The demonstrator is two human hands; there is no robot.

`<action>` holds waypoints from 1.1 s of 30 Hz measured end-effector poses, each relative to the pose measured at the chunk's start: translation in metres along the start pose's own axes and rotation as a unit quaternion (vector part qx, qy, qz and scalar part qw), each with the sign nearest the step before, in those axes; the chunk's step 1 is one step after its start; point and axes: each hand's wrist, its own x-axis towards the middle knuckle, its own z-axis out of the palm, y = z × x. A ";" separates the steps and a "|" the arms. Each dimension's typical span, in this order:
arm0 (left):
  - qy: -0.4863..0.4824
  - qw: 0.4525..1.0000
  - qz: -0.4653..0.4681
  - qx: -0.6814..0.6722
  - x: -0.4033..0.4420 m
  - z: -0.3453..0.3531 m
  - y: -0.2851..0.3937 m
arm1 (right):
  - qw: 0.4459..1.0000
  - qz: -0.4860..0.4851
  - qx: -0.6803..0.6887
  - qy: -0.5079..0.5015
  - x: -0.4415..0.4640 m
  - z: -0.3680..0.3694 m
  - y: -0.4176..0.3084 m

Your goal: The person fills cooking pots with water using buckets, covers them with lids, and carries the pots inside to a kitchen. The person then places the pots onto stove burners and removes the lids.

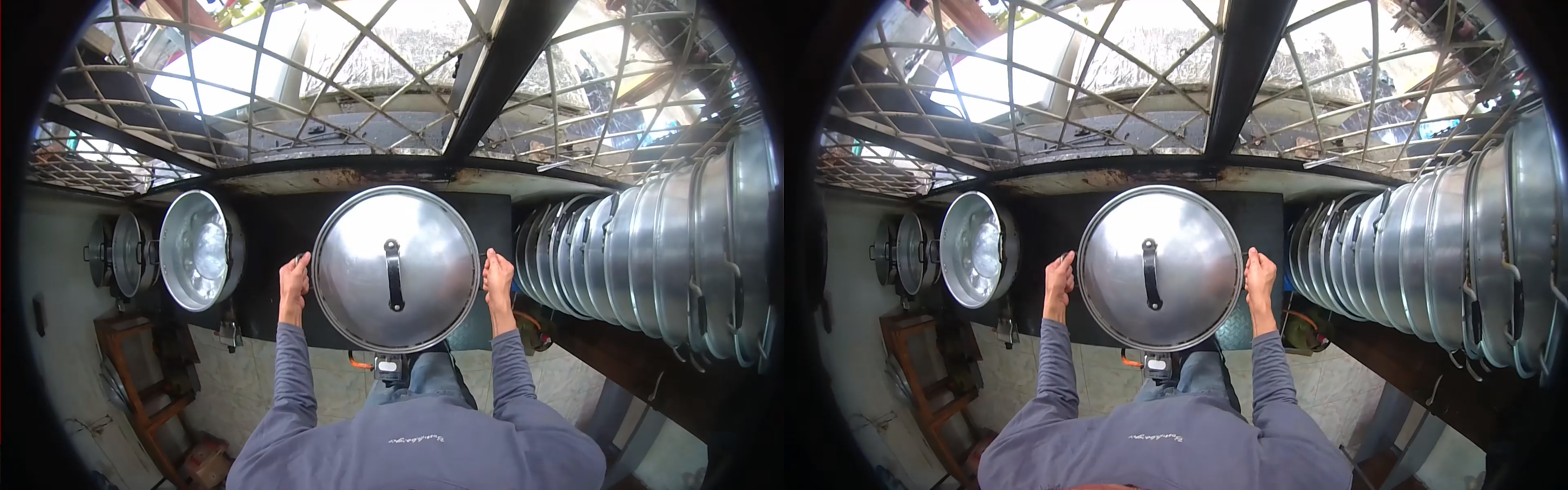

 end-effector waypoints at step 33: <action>0.005 0.993 0.121 0.002 -0.162 -0.195 -0.216 | 0.854 -0.433 -0.242 0.159 -0.214 -0.002 0.163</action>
